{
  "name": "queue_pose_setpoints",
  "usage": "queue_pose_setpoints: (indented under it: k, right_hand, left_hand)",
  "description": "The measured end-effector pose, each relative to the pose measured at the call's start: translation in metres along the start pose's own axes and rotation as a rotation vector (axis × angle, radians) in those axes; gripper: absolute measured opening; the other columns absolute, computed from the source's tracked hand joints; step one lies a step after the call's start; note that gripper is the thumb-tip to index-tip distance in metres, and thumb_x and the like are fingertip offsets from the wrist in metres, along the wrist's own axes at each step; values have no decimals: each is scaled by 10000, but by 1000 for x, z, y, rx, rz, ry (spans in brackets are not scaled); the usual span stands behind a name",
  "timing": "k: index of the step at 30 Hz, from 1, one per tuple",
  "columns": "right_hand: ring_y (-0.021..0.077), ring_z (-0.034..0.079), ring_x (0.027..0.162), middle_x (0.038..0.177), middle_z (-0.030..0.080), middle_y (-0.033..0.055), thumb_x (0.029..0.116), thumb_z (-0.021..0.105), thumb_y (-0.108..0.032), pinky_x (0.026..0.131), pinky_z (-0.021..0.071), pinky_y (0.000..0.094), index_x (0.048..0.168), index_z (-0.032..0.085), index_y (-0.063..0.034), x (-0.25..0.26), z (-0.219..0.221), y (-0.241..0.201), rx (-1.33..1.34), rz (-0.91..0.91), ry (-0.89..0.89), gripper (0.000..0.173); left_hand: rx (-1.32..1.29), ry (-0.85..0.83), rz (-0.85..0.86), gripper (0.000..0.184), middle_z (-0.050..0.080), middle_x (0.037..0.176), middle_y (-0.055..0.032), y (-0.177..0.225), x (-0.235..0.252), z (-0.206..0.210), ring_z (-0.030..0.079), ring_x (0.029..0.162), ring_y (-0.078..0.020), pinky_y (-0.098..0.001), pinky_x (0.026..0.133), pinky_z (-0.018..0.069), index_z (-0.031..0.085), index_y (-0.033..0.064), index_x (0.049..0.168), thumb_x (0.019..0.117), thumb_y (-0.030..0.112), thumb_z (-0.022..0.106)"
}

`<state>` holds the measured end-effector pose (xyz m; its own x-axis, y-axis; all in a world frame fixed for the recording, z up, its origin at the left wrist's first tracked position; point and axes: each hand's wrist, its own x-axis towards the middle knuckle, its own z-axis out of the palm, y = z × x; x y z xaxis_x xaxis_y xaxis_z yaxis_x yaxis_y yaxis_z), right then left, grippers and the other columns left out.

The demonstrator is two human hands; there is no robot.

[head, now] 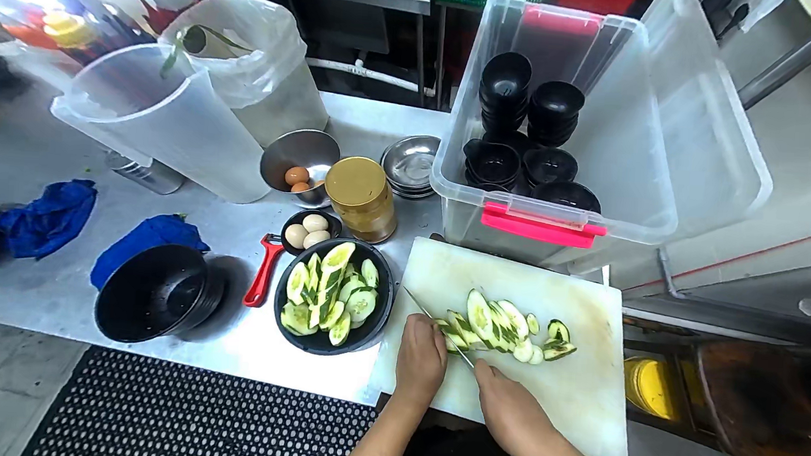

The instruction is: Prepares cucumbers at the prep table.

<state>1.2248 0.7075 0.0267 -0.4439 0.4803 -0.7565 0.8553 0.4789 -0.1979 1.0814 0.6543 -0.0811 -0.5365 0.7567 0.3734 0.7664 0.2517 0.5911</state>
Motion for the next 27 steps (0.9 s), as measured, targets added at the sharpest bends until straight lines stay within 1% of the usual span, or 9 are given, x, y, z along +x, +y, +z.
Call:
queue_pose_setpoints:
  k: [4, 7, 10, 13, 18, 27]
  right_hand:
    - [369, 702, 1030, 1214, 638, 191, 1073, 405, -140, 844, 585, 522, 1368, 456, -75, 4, -3, 10, 45, -43, -24, 306]
    - [367, 696, 1036, 1190, 644, 187, 1089, 393, -201, 860, 574, 529, 1359, 458, -80, -1, -9, 14, 76, -56, -39, 302]
    - [338, 714, 980, 1224, 636, 158, 1090, 391, -213, 809, 593, 498, 1348, 471, -104, -24, -21, 8, 63, -10, 5, 291]
    - [313, 720, 915, 1198, 640, 141, 1091, 391, -226, 762, 596, 468, 1296, 494, -102, -44, -26, 9, 66, -28, 52, 261]
    - [336, 719, 919, 1179, 650, 157, 1086, 411, -222, 760, 593, 494, 1295, 505, -94, -48, -22, 17, 67, -35, 29, 262]
    - [335, 719, 939, 1185, 646, 160, 1092, 405, -214, 775, 594, 485, 1289, 493, -93, -44, -14, 14, 85, -31, -11, 247]
  left_hand:
    - [-55, -38, -23, 265, 635, 1009, -124, -1, 1, -6, 658, 959, -217, -329, 849, 584, 643, -5, 982, 1043, 157, 441]
    - [-42, -34, -31, 252, 632, 1000, -123, 1, 0, -4, 664, 916, -211, -321, 801, 594, 637, -3, 973, 1030, 150, 445]
    - [-12, -37, -35, 242, 627, 987, -120, 3, 1, -4, 664, 879, -207, -321, 771, 595, 631, 3, 976, 1021, 144, 439]
    - [6, -31, -31, 247, 631, 987, -125, 3, 0, -4, 667, 877, -217, -329, 771, 597, 633, -2, 979, 1016, 144, 438]
    - [38, -51, -41, 237, 636, 962, -128, 6, 0, -5, 672, 863, -226, -342, 761, 599, 639, -8, 978, 1003, 129, 447]
    - [55, -43, -47, 214, 621, 928, -115, 6, -1, -5, 660, 815, -213, -336, 721, 594, 621, -6, 958, 990, 121, 451]
